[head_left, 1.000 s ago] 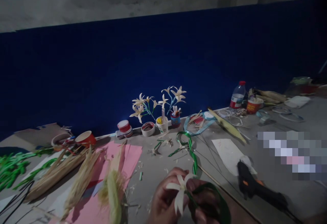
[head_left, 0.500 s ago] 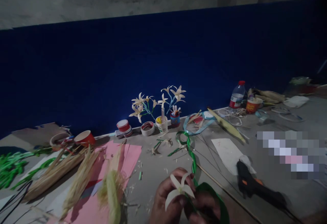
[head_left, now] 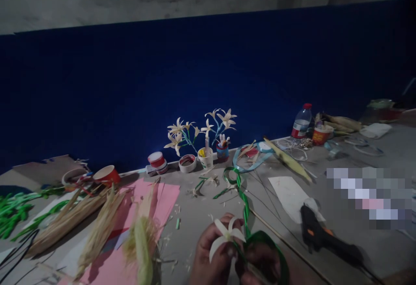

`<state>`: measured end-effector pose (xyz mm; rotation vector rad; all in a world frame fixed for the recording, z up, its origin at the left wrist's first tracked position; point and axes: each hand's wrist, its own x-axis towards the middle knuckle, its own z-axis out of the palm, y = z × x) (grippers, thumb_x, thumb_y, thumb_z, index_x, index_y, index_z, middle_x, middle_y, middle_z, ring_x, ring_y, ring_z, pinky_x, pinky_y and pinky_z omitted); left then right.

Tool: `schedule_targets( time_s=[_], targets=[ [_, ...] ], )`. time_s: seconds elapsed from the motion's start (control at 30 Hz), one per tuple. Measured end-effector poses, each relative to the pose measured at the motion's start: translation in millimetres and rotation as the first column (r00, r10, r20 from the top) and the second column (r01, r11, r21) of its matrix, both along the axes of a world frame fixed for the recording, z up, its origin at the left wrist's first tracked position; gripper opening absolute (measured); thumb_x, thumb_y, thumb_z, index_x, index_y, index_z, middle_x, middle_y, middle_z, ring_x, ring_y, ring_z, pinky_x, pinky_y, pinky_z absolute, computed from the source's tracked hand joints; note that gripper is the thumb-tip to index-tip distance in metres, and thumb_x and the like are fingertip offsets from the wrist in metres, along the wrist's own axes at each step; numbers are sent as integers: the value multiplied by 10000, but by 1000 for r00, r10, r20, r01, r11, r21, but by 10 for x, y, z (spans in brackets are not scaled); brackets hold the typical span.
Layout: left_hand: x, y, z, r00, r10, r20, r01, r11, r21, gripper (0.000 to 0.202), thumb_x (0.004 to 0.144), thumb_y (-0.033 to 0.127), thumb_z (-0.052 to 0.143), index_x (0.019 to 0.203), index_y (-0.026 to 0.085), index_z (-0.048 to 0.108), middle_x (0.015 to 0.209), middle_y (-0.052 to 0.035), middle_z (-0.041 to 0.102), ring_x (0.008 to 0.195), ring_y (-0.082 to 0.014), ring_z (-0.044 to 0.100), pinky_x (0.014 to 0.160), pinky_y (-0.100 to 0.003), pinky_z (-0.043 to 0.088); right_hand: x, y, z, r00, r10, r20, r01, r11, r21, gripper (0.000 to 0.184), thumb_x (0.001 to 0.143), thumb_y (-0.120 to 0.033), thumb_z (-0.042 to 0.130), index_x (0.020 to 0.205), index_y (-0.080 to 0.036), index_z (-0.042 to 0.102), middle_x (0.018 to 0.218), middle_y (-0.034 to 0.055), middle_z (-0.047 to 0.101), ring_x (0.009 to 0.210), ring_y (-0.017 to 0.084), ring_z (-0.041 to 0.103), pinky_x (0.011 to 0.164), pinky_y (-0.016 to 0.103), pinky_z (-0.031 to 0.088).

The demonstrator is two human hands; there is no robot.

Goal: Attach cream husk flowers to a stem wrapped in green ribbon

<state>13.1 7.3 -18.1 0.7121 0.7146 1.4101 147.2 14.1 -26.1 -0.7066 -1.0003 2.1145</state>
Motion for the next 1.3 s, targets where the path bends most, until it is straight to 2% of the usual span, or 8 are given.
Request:
schedule_targets(
  time_s=[0.13, 0.2, 0.23, 0.3, 0.33, 0.47, 0.93, 1.3],
  targets=[
    [25, 13, 12, 998, 42, 41, -37, 994, -99, 351, 501, 392, 905, 763, 198, 774, 833, -57, 736, 830, -234, 659, 806, -313, 476, 173, 1, -49, 932, -360, 44, 361, 933, 4, 255, 867, -434, 594, 801, -198, 663, 707, -12, 667, 629, 123, 619, 594, 193, 481],
    [44, 32, 25, 997, 76, 19, -74, 994, -85, 312, 520, 376, 904, 732, 190, 770, 801, -42, 736, 793, -199, 650, 789, -279, 471, 283, -65, -6, 723, -681, 117, 637, 723, 269, 132, 840, -370, 678, 898, -252, 663, 914, -19, 689, 864, 134, 627, 766, 173, 475],
    [56, 41, 32, 996, 93, 9, -92, 993, -73, 290, 533, 371, 901, 717, 190, 769, 786, -34, 735, 786, -187, 644, 799, -269, 467, 321, -108, 34, 565, -818, 112, 696, 545, 467, 104, 832, -331, 691, 906, -262, 666, 982, -6, 678, 941, 155, 611, 828, 183, 465],
    [83, 52, 48, 995, 103, 8, -102, 993, -55, 260, 550, 355, 896, 703, 187, 769, 767, -27, 734, 766, -173, 637, 810, -266, 470, 344, -192, 140, 433, -899, 68, 555, 326, 765, 71, 844, -263, 651, 912, -265, 672, 1010, 33, 666, 971, 203, 609, 854, 239, 475],
    [97, 53, 56, 995, 96, 28, -95, 994, -56, 259, 549, 351, 896, 708, 190, 771, 762, -24, 735, 759, -170, 636, 800, -265, 477, 327, -222, 195, 453, -888, 71, 444, 294, 846, 102, 840, -224, 636, 926, -265, 672, 1007, 44, 672, 958, 215, 623, 846, 259, 484],
    [144, 33, 88, 994, 94, 61, -88, 992, -95, 251, 549, 339, 896, 700, 189, 763, 706, -10, 725, 718, -147, 627, 726, -228, 488, 179, -235, 332, 573, -801, 174, 153, 313, 937, 173, 821, -132, 592, 928, -266, 615, 864, -4, 684, 808, 172, 661, 732, 227, 504],
    [158, -9, 107, 990, 121, 73, -102, 971, -218, 295, 514, 320, 918, 666, 160, 722, 619, 18, 682, 600, -98, 582, 605, -178, 445, 153, -130, 272, 474, -827, 304, -16, 337, 941, 109, 874, -190, 483, 787, -246, 520, 690, -36, 625, 630, 139, 639, 606, 222, 493],
    [147, 17, 23, 992, 72, 103, -58, 990, -129, 191, 670, 267, 829, 684, 168, 667, 647, 20, 615, 635, -110, 543, 623, -199, 454, 257, -160, 218, 496, -860, 119, -246, -8, 969, 409, 776, -39, 551, 1146, -214, 539, 1085, 106, 669, 976, 217, 647, 851, 326, 547]
  ],
)
